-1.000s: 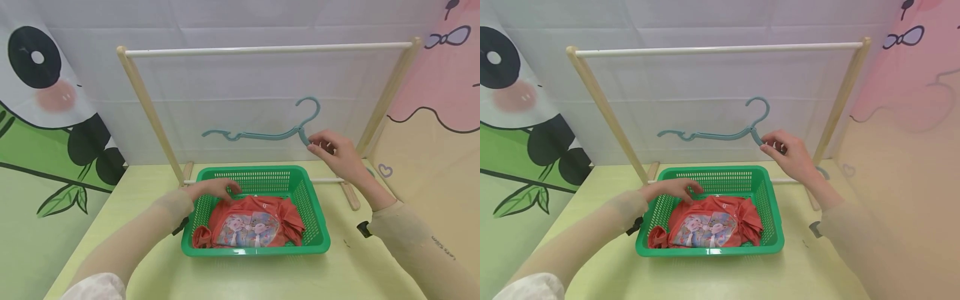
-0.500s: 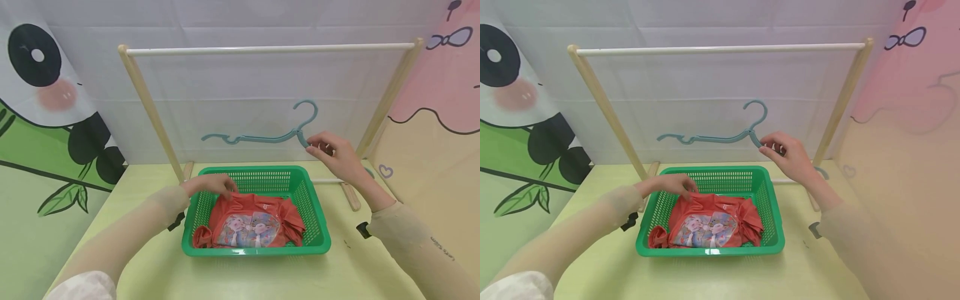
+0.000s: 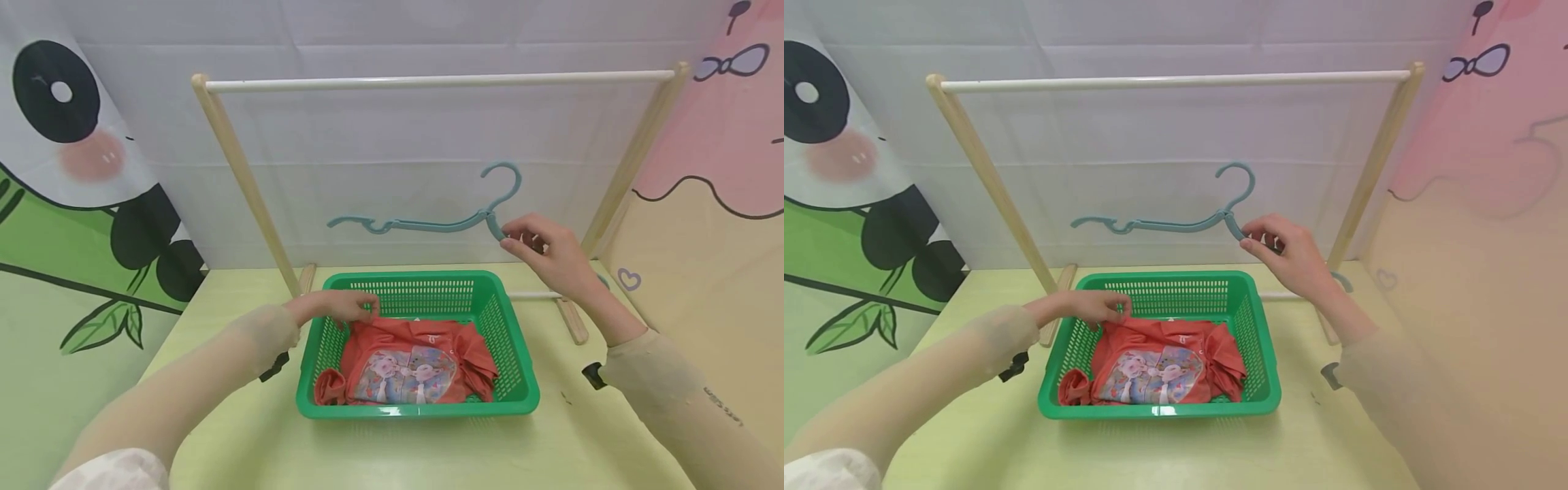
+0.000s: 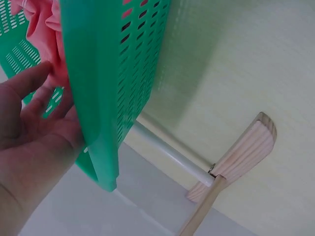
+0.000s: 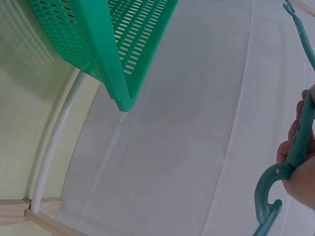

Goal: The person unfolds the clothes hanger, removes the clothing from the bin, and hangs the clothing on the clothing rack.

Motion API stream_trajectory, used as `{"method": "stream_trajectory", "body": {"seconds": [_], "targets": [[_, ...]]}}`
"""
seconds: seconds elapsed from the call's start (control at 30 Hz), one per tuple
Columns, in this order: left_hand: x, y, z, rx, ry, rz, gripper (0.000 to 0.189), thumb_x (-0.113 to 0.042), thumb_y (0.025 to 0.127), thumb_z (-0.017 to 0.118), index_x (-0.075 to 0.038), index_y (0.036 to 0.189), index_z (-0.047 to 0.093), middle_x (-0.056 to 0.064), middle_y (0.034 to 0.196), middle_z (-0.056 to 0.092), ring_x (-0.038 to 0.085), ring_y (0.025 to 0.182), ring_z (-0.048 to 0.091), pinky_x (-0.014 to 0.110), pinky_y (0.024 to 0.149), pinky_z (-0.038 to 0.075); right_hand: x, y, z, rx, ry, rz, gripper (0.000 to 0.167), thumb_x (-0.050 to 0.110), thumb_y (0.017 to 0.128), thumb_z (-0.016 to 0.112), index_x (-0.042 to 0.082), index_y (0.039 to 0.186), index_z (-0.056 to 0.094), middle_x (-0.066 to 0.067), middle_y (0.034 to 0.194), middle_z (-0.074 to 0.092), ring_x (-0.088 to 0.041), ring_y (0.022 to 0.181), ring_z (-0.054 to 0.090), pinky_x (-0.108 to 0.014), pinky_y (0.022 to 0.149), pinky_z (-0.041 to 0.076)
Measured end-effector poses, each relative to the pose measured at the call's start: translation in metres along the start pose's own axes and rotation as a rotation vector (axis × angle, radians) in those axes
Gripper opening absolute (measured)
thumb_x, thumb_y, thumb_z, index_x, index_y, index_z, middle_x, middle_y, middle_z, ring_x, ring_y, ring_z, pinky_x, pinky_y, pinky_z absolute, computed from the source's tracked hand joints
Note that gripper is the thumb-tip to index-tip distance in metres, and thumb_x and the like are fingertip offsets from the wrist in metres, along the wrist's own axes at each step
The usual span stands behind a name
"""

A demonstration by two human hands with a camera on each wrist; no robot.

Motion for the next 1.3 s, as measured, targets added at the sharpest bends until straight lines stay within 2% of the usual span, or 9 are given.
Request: {"method": "stream_trajectory", "body": {"seconds": [0.13, 0.2, 0.3, 0.4, 0.53, 0.73, 0.87, 1.07, 1.3], "targets": [[0.001, -0.001, -0.003, -0.160, 0.078, 0.081, 0.010, -0.005, 0.091, 0.063, -0.012, 0.100, 0.062, 0.005, 0.095, 0.063, 0.013, 0.076, 0.056, 0.027, 0.065, 0.051, -0.001, -0.001, 0.000, -0.003, 0.001, -0.004, 0.018, 0.005, 0.090, 0.070, 0.012, 0.107, 0.071, 0.004, 0.084, 0.060, -0.006, 0.066, 0.045, -0.019, 0.057, 0.036], [0.002, -0.002, -0.003, -0.205, 0.075, 0.101, 0.017, -0.002, 0.086, 0.067, -0.011, 0.101, 0.066, 0.007, 0.104, 0.068, 0.017, 0.089, 0.061, 0.028, 0.070, 0.053, -0.001, -0.001, 0.001, -0.002, -0.002, 0.000, 0.018, 0.005, 0.090, 0.070, 0.012, 0.107, 0.071, 0.004, 0.084, 0.060, -0.006, 0.066, 0.046, -0.019, 0.057, 0.036], [0.003, -0.005, 0.000, -0.212, 0.035, 0.112, 0.023, -0.003, 0.084, 0.071, -0.010, 0.106, 0.069, 0.008, 0.112, 0.070, 0.020, 0.102, 0.062, 0.030, 0.077, 0.054, 0.000, -0.001, 0.001, 0.003, -0.010, 0.008, 0.018, 0.007, 0.091, 0.070, 0.012, 0.108, 0.071, 0.003, 0.084, 0.060, -0.006, 0.067, 0.046, -0.019, 0.058, 0.037], [0.003, -0.010, 0.004, -0.205, -0.003, 0.116, 0.025, -0.007, 0.084, 0.073, -0.009, 0.108, 0.070, 0.006, 0.107, 0.072, 0.017, 0.098, 0.063, 0.030, 0.080, 0.054, 0.000, -0.001, 0.001, 0.013, -0.015, 0.014, 0.018, 0.008, 0.091, 0.070, 0.013, 0.109, 0.071, 0.003, 0.084, 0.061, -0.007, 0.067, 0.047, -0.019, 0.058, 0.038], [0.004, -0.019, 0.008, -0.210, -0.052, 0.148, 0.020, -0.009, 0.085, 0.074, -0.009, 0.105, 0.071, 0.003, 0.097, 0.071, 0.011, 0.085, 0.062, 0.028, 0.076, 0.053, -0.001, -0.002, 0.001, 0.023, -0.017, 0.017, 0.018, 0.009, 0.092, 0.069, 0.013, 0.110, 0.070, 0.003, 0.085, 0.062, -0.007, 0.067, 0.047, -0.019, 0.059, 0.038], [-0.001, -0.033, 0.010, -0.240, -0.093, 0.220, 0.017, -0.015, 0.089, 0.072, -0.013, 0.106, 0.071, 0.002, 0.100, 0.071, 0.015, 0.087, 0.065, 0.027, 0.077, 0.054, -0.004, -0.002, 0.001, 0.012, -0.014, -0.006, 0.019, 0.005, 0.090, 0.070, 0.012, 0.109, 0.071, 0.003, 0.085, 0.063, -0.005, 0.067, 0.047, -0.017, 0.059, 0.038], [0.000, -0.038, 0.009, -0.279, -0.120, 0.265, 0.018, -0.018, 0.090, 0.071, -0.015, 0.108, 0.071, 0.001, 0.102, 0.071, 0.013, 0.087, 0.065, 0.029, 0.078, 0.054, -0.004, -0.003, 0.001, 0.011, -0.016, -0.003, 0.018, 0.006, 0.090, 0.070, 0.012, 0.107, 0.071, 0.003, 0.084, 0.063, -0.006, 0.066, 0.047, -0.018, 0.058, 0.037], [-0.001, -0.048, -0.007, -0.380, -0.102, 0.332, 0.017, -0.015, 0.089, 0.073, -0.013, 0.106, 0.071, 0.002, 0.093, 0.069, 0.011, 0.078, 0.059, 0.026, 0.073, 0.051, -0.005, -0.004, 0.000, 0.018, 0.004, 0.008, 0.018, 0.005, 0.091, 0.069, 0.011, 0.108, 0.071, 0.003, 0.083, 0.061, -0.006, 0.066, 0.047, -0.019, 0.058, 0.037], [-0.009, -0.068, -0.039, -0.501, -0.150, 0.360, 0.017, -0.013, 0.091, 0.071, -0.008, 0.107, 0.069, 0.009, 0.100, 0.071, 0.014, 0.091, 0.067, 0.025, 0.079, 0.055, -0.006, -0.004, -0.004, -0.016, 0.031, 0.018, 0.019, 0.003, 0.091, 0.069, 0.010, 0.108, 0.072, 0.007, 0.083, 0.058, -0.005, 0.067, 0.047, -0.018, 0.059, 0.038]]}}
Point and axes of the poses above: each hand's wrist, its own y-axis towards the middle knuckle, its own z-axis out of the palm, x = y × z, the point moved 4 cm from there along y, towards the middle knuckle
